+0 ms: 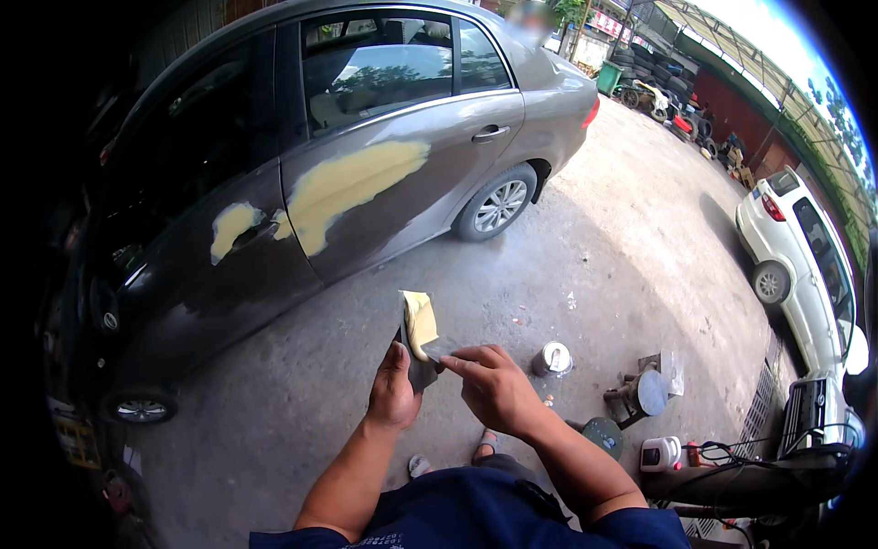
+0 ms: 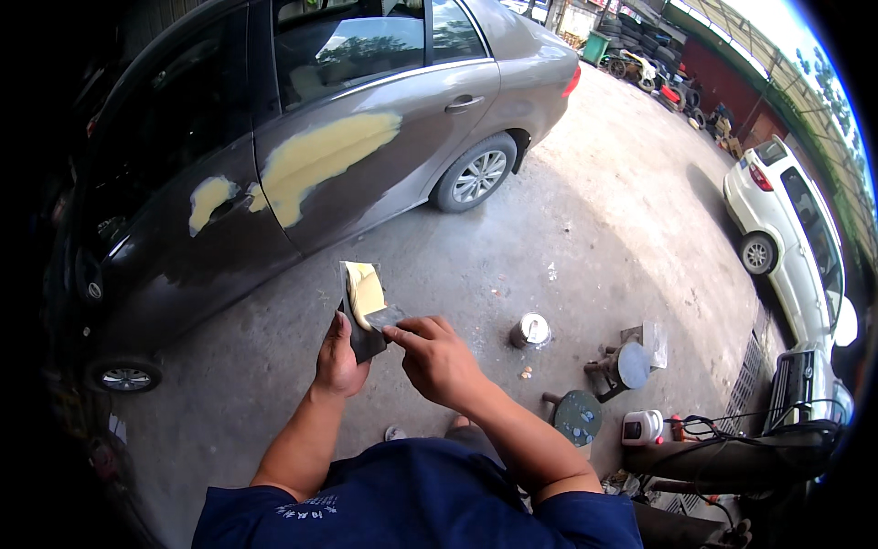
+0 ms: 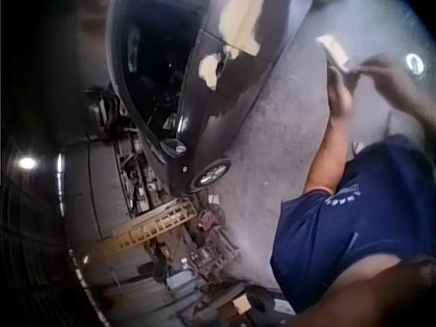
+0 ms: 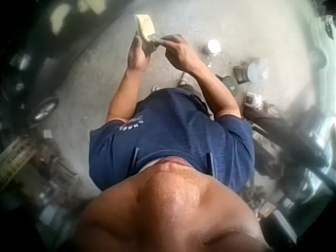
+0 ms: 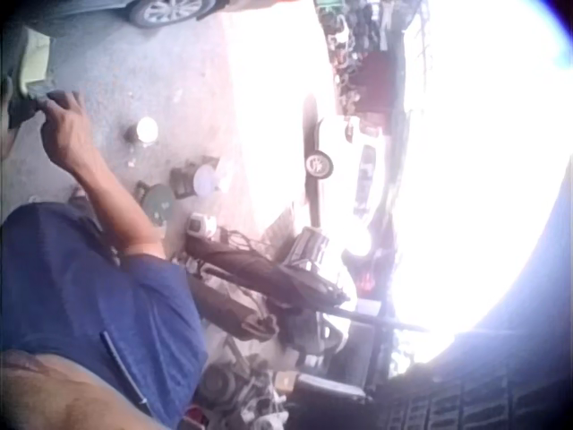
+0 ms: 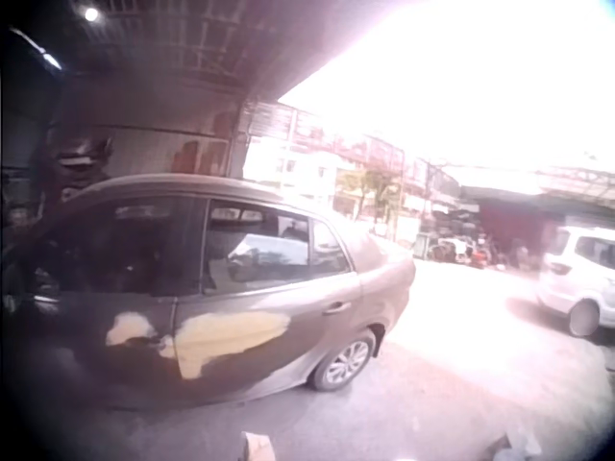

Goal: The person scoops body filler from a can onto a putty knife and applies it to a damaged area on the side of a gray car. They use a second putty knife to spread and smooth the filler over the door and rear quarter panel, repeatedly adding more material to build up the surface.

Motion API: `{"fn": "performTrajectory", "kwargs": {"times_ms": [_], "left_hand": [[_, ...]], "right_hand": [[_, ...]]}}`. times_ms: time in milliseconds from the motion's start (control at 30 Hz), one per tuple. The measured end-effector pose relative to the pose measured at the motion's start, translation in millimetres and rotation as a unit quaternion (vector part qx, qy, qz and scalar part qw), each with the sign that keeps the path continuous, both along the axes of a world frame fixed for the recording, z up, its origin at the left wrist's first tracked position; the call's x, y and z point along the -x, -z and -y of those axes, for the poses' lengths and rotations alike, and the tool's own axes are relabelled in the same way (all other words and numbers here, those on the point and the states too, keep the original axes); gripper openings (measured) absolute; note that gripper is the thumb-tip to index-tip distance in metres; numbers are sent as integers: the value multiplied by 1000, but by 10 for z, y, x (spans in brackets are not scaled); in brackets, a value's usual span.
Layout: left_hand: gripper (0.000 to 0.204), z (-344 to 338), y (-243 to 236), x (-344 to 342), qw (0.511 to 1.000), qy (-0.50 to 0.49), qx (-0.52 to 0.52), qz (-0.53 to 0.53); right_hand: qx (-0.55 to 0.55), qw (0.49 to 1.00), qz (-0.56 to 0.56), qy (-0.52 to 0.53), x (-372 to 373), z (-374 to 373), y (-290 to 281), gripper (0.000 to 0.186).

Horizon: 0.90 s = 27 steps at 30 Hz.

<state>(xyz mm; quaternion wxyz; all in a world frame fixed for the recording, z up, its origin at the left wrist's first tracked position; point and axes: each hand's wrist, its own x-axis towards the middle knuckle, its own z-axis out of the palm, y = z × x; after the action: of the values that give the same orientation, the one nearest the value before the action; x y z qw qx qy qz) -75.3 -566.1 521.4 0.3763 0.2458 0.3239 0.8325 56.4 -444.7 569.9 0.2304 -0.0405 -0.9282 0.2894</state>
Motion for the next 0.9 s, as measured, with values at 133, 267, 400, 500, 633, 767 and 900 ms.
{"fn": "performTrajectory", "kwargs": {"times_ms": [133, 267, 400, 500, 633, 767, 900], "left_hand": [[48, 45, 120, -37, 994, -57, 62, -73], [47, -51, 70, 51, 994, -86, 9, -60], [71, 177, -90, 210, 965, 231, -24, 122], [74, 194, -24, 191, 885, 400, -126, 201], [75, 190, 6, 122, 866, 426, -162, 204], [76, 168, -264, 95, 937, 295, -122, 140], [81, 60, -315, 14, 992, 115, -52, 10]], "right_hand": [[50, 997, -55, 29, 58, -203, -485, 48], [9, 1000, -15, -6, 53, 7, -281, 49], [-38, 988, -119, -86, -179, -239, -628, 52], [-19, 980, -113, -164, -72, -352, -710, 52], [17, 979, -118, -165, -84, -543, -468, 50], [374, 922, -89, -50, -511, -627, -61, 38], [527, 849, -14, -28, -586, -283, 208, 39]]}}
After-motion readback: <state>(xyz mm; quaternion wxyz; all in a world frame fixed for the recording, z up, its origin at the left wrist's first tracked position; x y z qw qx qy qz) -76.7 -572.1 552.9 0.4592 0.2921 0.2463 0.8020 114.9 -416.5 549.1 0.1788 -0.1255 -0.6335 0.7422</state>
